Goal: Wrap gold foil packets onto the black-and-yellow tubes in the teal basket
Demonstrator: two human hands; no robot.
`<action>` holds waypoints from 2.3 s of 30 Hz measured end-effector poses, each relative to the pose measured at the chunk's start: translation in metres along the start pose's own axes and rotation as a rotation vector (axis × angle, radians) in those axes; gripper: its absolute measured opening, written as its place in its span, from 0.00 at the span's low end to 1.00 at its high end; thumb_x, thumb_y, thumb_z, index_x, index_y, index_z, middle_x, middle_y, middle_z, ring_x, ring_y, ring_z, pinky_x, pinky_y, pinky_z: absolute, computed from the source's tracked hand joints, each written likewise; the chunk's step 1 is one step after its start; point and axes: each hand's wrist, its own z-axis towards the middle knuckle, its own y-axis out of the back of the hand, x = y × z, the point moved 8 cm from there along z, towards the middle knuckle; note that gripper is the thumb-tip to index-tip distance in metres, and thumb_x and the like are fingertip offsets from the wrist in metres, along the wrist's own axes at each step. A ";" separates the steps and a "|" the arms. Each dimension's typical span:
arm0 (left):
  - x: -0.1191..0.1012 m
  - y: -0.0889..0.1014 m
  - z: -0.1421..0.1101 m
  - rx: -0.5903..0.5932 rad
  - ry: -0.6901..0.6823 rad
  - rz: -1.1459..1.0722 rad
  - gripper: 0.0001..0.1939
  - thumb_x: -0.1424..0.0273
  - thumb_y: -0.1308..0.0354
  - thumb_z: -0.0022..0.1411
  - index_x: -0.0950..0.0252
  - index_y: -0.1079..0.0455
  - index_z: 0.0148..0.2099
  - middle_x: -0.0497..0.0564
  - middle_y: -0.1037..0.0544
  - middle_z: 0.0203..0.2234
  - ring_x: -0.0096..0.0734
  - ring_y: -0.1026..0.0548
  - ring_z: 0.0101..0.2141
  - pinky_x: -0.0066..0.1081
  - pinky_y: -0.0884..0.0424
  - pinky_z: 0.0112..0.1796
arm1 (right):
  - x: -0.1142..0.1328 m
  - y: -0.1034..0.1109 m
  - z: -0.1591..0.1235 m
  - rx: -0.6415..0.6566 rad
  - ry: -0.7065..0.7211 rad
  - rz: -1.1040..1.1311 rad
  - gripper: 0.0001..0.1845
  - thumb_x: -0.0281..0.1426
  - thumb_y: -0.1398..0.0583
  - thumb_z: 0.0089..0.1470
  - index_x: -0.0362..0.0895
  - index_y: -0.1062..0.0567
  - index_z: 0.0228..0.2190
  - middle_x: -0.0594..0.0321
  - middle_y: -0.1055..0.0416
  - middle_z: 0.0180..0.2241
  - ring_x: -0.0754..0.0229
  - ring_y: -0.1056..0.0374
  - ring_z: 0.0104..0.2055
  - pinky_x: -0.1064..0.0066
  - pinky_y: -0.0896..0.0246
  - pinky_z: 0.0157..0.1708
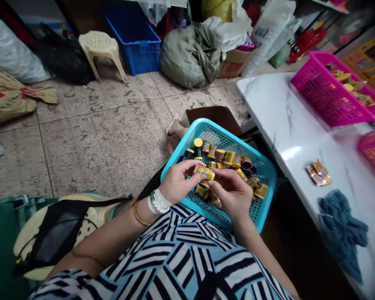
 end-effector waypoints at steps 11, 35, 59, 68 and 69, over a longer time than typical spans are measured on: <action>-0.021 0.001 -0.005 0.032 -0.261 0.285 0.11 0.68 0.40 0.63 0.64 0.23 0.47 0.55 0.19 0.40 0.34 0.22 0.40 0.32 0.28 0.42 | -0.001 0.001 -0.003 0.034 -0.008 -0.082 0.13 0.33 0.30 0.48 0.48 0.20 0.39 0.59 0.21 0.37 0.55 0.25 0.39 0.61 0.26 0.40; 0.024 0.000 0.008 0.068 0.199 -0.294 0.16 0.64 0.33 0.55 0.67 0.28 0.43 0.49 0.24 0.31 0.25 0.27 0.30 0.27 0.30 0.32 | 0.012 -0.017 -0.009 0.043 0.234 -0.359 0.22 0.27 0.36 0.52 0.52 0.24 0.50 0.59 0.23 0.40 0.58 0.26 0.36 0.63 0.25 0.38; 0.024 -0.019 0.003 0.244 0.379 -0.192 0.22 0.50 0.38 0.58 0.66 0.32 0.38 0.40 0.32 0.14 0.16 0.40 0.12 0.19 0.47 0.14 | -0.028 -0.016 -0.006 0.222 -0.297 0.372 0.20 0.36 0.30 0.48 0.51 0.20 0.45 0.61 0.25 0.40 0.60 0.27 0.30 0.65 0.25 0.27; 0.027 -0.041 -0.014 0.255 0.573 -0.493 0.24 0.48 0.37 0.54 0.65 0.37 0.31 0.40 0.31 0.13 0.17 0.38 0.09 0.19 0.45 0.11 | -0.004 -0.002 -0.001 0.100 0.029 0.135 0.12 0.31 0.31 0.51 0.54 0.17 0.39 0.60 0.25 0.39 0.58 0.29 0.42 0.62 0.30 0.43; 0.028 -0.043 -0.015 0.238 0.584 -0.495 0.24 0.48 0.37 0.55 0.65 0.37 0.31 0.40 0.31 0.13 0.17 0.38 0.09 0.19 0.46 0.10 | -0.001 -0.001 -0.001 0.093 0.054 0.115 0.11 0.31 0.31 0.51 0.54 0.17 0.39 0.61 0.24 0.38 0.58 0.29 0.41 0.62 0.30 0.43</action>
